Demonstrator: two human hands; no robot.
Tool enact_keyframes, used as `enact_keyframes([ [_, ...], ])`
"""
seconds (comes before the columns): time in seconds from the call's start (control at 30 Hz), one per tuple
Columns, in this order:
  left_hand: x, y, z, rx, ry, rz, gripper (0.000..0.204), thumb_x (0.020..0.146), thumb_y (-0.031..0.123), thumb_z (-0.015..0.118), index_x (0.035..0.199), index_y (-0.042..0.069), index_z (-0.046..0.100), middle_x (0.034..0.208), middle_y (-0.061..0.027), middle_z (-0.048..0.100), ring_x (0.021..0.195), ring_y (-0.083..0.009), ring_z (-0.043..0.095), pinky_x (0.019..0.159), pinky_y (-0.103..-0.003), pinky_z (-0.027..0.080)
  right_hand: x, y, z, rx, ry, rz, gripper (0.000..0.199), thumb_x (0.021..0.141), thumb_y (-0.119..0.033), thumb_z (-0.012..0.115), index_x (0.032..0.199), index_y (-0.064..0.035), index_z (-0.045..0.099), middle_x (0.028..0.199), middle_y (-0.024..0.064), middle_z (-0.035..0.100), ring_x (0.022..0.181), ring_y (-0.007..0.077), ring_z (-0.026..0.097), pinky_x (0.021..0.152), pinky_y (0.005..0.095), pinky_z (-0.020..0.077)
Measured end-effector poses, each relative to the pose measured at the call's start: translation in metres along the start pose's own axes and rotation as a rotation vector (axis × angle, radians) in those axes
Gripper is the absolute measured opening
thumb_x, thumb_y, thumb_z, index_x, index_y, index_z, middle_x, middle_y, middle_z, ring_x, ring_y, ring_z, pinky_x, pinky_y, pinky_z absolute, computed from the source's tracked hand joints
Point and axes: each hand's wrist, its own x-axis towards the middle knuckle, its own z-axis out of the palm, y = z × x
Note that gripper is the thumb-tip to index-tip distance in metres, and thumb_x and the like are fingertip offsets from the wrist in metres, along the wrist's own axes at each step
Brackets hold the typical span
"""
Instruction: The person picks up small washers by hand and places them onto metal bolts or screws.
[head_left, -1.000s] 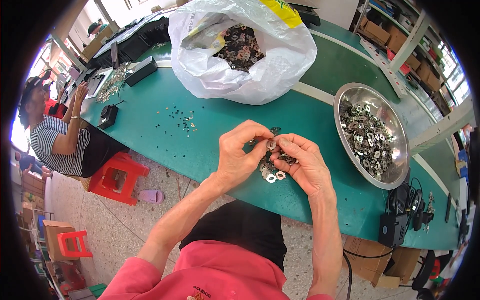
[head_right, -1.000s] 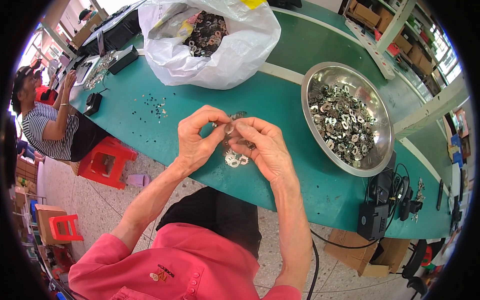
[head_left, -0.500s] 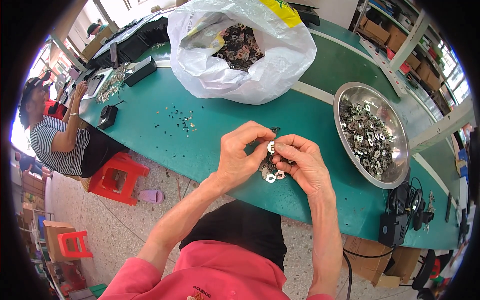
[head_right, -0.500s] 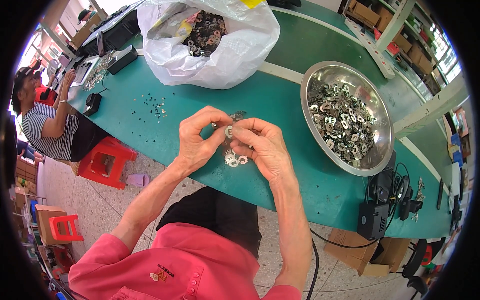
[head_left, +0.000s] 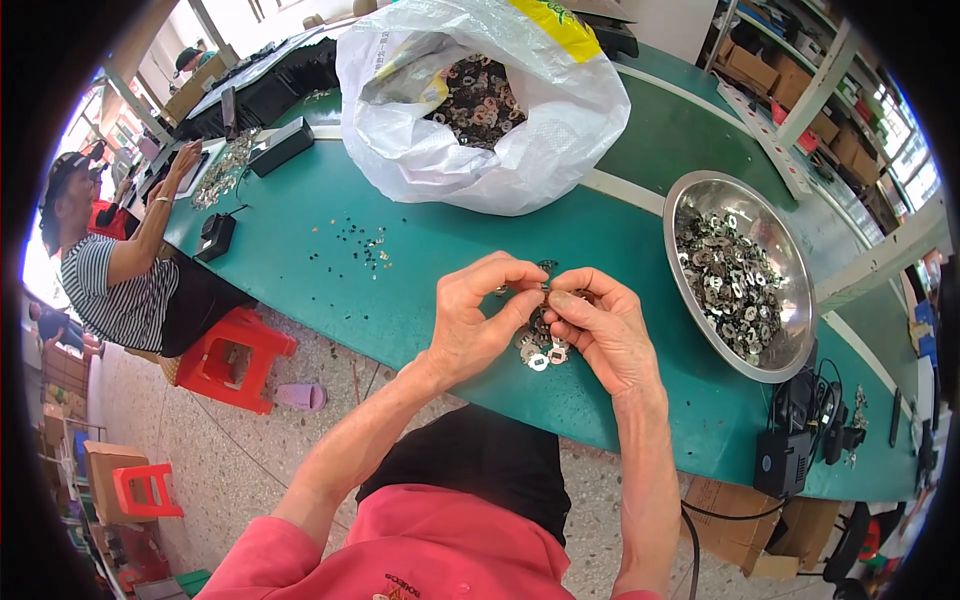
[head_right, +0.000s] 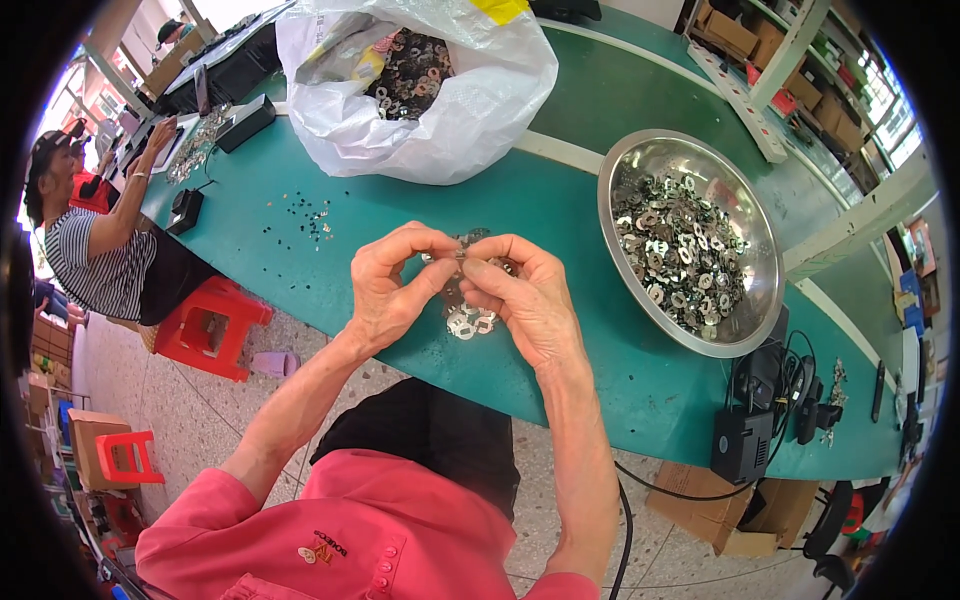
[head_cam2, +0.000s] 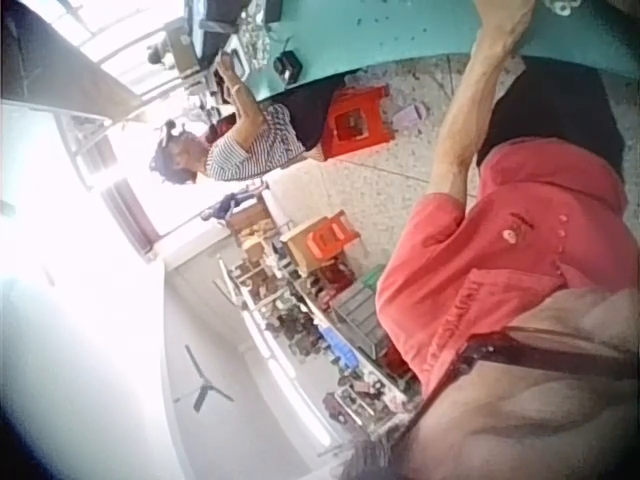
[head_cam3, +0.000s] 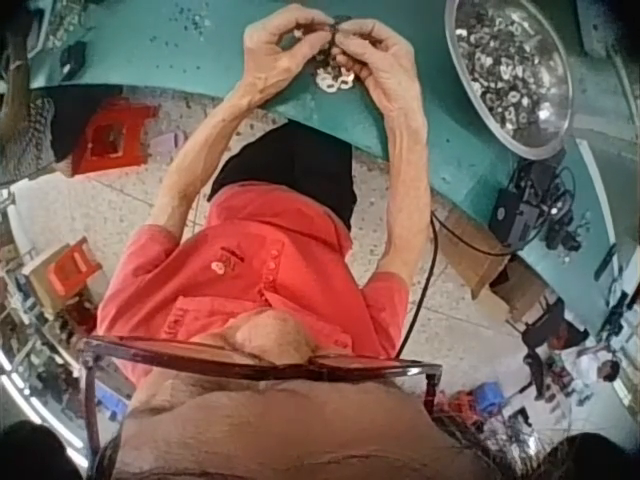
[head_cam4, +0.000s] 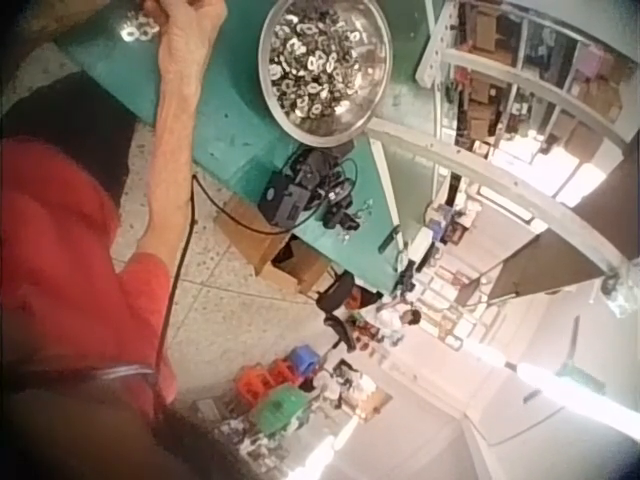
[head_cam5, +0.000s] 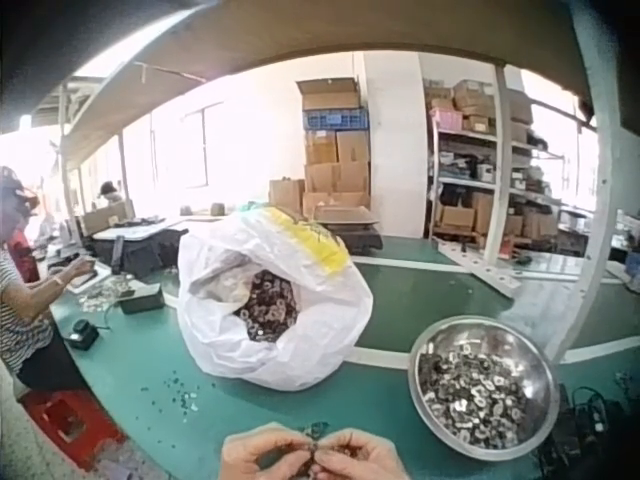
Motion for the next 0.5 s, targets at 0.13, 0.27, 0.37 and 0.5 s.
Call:
enact_keyframes([
  [0.13,0.0,-0.0001,0.0007,-0.001,0.012,0.004,0.014,0.076,-0.004,0.065,0.09,0.0,0.065,0.077,-0.0065,0.064,0.07,-0.0139,0.061,0.064,-0.026,0.048,-0.0006,-0.0009,0.0008,0.012,-0.009,0.003,0.014,0.082,-0.008,0.069,0.094,-0.0022,0.064,0.085,0.0041,0.062,0.071,0.0087,0.062,0.065,0.0201,0.0545],
  [0.27,-0.0013,-0.0025,-0.0009,-0.022,-0.013,-0.045,0.015,0.077,-0.004,0.064,0.091,0.0,0.065,0.079,-0.006,0.065,0.072,-0.0128,0.062,0.067,-0.026,0.049,-0.0007,-0.0016,0.003,-0.003,-0.001,0.017,0.016,0.082,-0.009,0.07,0.095,-0.0021,0.064,0.085,0.0038,0.062,0.071,0.0084,0.062,0.064,0.0193,0.0541],
  [0.37,-0.0012,-0.001,-0.001,-0.189,-0.007,-0.194,0.014,0.08,-0.003,0.063,0.093,0.0,0.065,0.081,-0.0054,0.065,0.075,-0.0112,0.062,0.07,-0.025,0.05,-0.0013,-0.0021,0.0038,-0.042,0.01,0.015,0.017,0.082,-0.01,0.07,0.096,-0.002,0.064,0.083,0.003,0.061,0.069,0.0078,0.061,0.061,0.0181,0.053],
  [0.5,0.0,-0.0002,-0.0005,-0.305,-0.079,-0.331,0.014,0.082,-0.001,0.062,0.095,0.0,0.065,0.083,-0.0054,0.065,0.077,-0.0114,0.062,0.074,-0.025,0.051,-0.0007,-0.0014,0.0029,-0.062,0.028,0.032,0.018,0.083,-0.012,0.068,0.097,-0.0015,0.064,0.08,0.0023,0.061,0.067,0.0067,0.06,0.058,0.0168,0.0506],
])
